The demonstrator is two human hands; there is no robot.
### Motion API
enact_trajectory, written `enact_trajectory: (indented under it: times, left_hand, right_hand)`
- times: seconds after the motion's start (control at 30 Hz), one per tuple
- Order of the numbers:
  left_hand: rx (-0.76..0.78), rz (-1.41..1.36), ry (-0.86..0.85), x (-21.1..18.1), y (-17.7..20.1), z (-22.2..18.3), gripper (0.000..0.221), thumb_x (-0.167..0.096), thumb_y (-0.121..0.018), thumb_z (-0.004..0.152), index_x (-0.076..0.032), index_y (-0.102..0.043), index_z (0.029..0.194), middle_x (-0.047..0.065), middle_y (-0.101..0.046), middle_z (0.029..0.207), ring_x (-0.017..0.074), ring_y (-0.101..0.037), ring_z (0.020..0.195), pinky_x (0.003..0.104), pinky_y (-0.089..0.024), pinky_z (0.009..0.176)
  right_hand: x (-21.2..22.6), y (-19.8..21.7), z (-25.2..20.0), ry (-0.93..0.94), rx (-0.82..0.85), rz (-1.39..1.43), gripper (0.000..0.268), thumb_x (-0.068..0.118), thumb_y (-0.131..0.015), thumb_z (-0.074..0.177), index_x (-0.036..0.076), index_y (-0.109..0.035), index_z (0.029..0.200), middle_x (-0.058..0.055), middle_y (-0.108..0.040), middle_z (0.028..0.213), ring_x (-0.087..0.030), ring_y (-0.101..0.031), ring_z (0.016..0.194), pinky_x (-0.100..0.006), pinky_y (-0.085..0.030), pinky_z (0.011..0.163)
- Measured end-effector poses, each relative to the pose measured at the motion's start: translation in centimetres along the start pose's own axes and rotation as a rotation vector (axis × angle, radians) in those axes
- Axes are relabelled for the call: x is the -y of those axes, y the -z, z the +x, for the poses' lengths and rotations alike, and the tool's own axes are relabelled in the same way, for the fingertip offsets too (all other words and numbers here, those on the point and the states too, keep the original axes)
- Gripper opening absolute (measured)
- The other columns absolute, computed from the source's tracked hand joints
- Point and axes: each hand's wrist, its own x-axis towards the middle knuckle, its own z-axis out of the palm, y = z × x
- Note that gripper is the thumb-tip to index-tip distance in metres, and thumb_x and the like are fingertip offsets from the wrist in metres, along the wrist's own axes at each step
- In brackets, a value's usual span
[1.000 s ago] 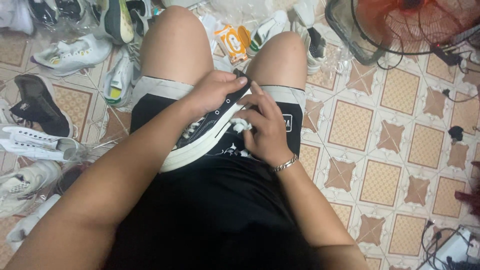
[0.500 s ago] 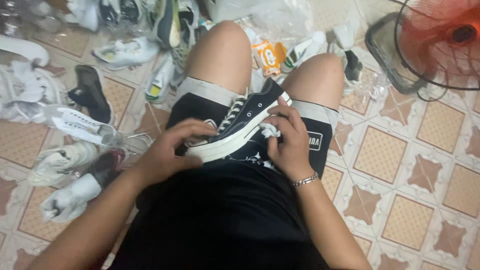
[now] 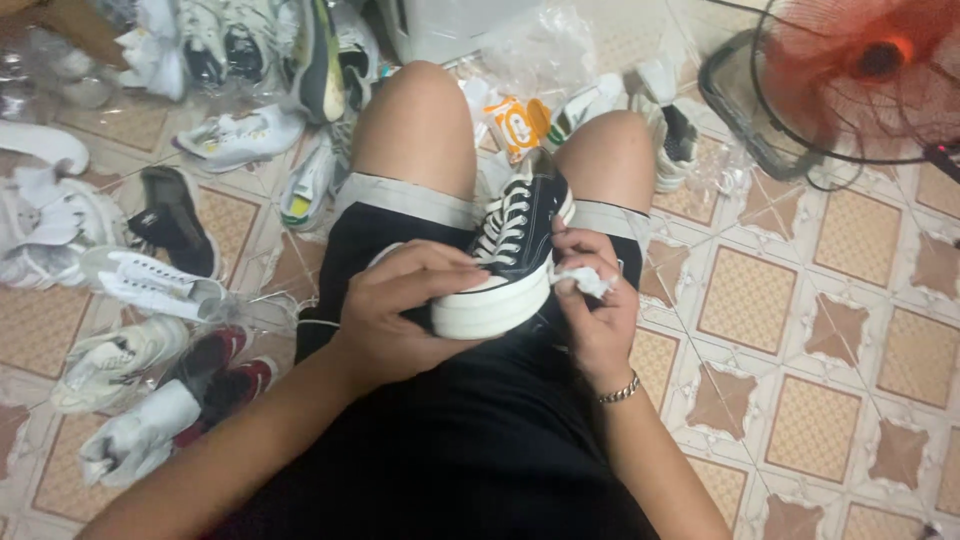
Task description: Cleaning and organizing various pairs of shoes in a cluttered storage area.
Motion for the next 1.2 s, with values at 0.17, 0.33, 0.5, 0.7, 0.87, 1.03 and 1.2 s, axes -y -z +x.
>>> enact_trajectory:
  times: [0.17,0.33,0.5,0.7,0.87,1.03,1.2]
  left_hand:
    - [0.132,-0.132,-0.094,-1.2,-2.8,2.7,0.046,-0.010,-0.094,0.076,-0.005,-0.072,0.116,0.008,-0.070,0.103,0.0206,-0.073,0.098,0.031,-0.059,0.086]
    - [0.233,-0.097,-0.209,-1.8,-5.5,4.6,0.045,-0.016,-0.091,0.078,-0.006,-0.071,0.117,0.006,-0.069,0.102,0.0198,-0.073,0.094,0.034,-0.060,0.089]
    - [0.302,0.005,-0.281,-1.7,-7.4,5.2,0.041,-0.020,-0.087,0.076,-0.005,-0.073,0.112,0.007,-0.066,0.093,0.0234,-0.071,0.087,0.033,-0.058,0.077]
    - [0.341,0.062,-0.295,-0.6,-9.8,4.9,0.038,-0.023,-0.084,0.080,-0.003,-0.073,0.110,0.007,-0.065,0.091,0.0230,-0.070,0.082,0.033,-0.057,0.071]
    - [0.351,0.071,-0.261,0.3,-10.7,5.7,0.032,-0.020,-0.082,0.078,-0.003,-0.074,0.104,0.007,-0.062,0.084,0.0230,-0.068,0.075,0.035,-0.056,0.066]
    - [0.412,0.134,-0.229,3.0,-13.3,4.5,0.019,-0.019,-0.083,0.084,-0.005,-0.072,0.092,0.006,-0.060,0.080,0.0224,-0.067,0.073,0.036,-0.056,0.066]
    - [0.340,0.114,-0.232,2.4,-14.2,5.6,0.022,-0.016,-0.080,0.072,-0.007,-0.074,0.091,0.006,-0.060,0.079,0.0248,-0.066,0.077,0.039,-0.054,0.067]
  right_hand:
    - [3.1,2.2,-1.3,0.055,-0.090,-0.015,0.012,0.008,-0.070,0.102,-0.001,-0.065,0.108,-0.012,-0.059,0.123,-0.024,-0.057,0.125,-0.050,-0.042,0.127]
    - [7.6,4.0,-1.7,0.017,-0.091,-0.046,0.012,0.007,-0.069,0.100,-0.002,-0.067,0.107,-0.014,-0.058,0.127,-0.027,-0.061,0.127,-0.051,-0.047,0.123]
    - [11.9,4.0,-1.4,0.019,0.053,-0.246,0.009,0.001,-0.065,0.093,-0.003,-0.070,0.098,-0.018,-0.060,0.131,-0.031,-0.065,0.127,-0.046,-0.054,0.112]
    - [9.6,6.8,-2.0,0.041,0.086,-0.450,0.011,-0.002,-0.063,0.089,-0.002,-0.072,0.095,-0.019,-0.064,0.125,-0.026,-0.070,0.115,-0.037,-0.060,0.101]
    - [9.8,6.5,-1.5,-0.053,0.009,-0.492,0.014,-0.008,-0.059,0.089,-0.002,-0.071,0.095,-0.016,-0.066,0.122,-0.022,-0.072,0.107,-0.030,-0.062,0.091]
    - [8.2,5.6,-1.4,-0.049,0.028,-0.698,0.016,-0.010,-0.060,0.086,-0.002,-0.069,0.095,-0.013,-0.069,0.117,-0.020,-0.073,0.101,-0.027,-0.061,0.083]
    - [6.2,8.0,-2.1,-0.012,-0.072,-0.744,0.019,-0.013,-0.059,0.089,-0.002,-0.067,0.101,-0.012,-0.068,0.114,-0.022,-0.072,0.103,-0.030,-0.060,0.087]
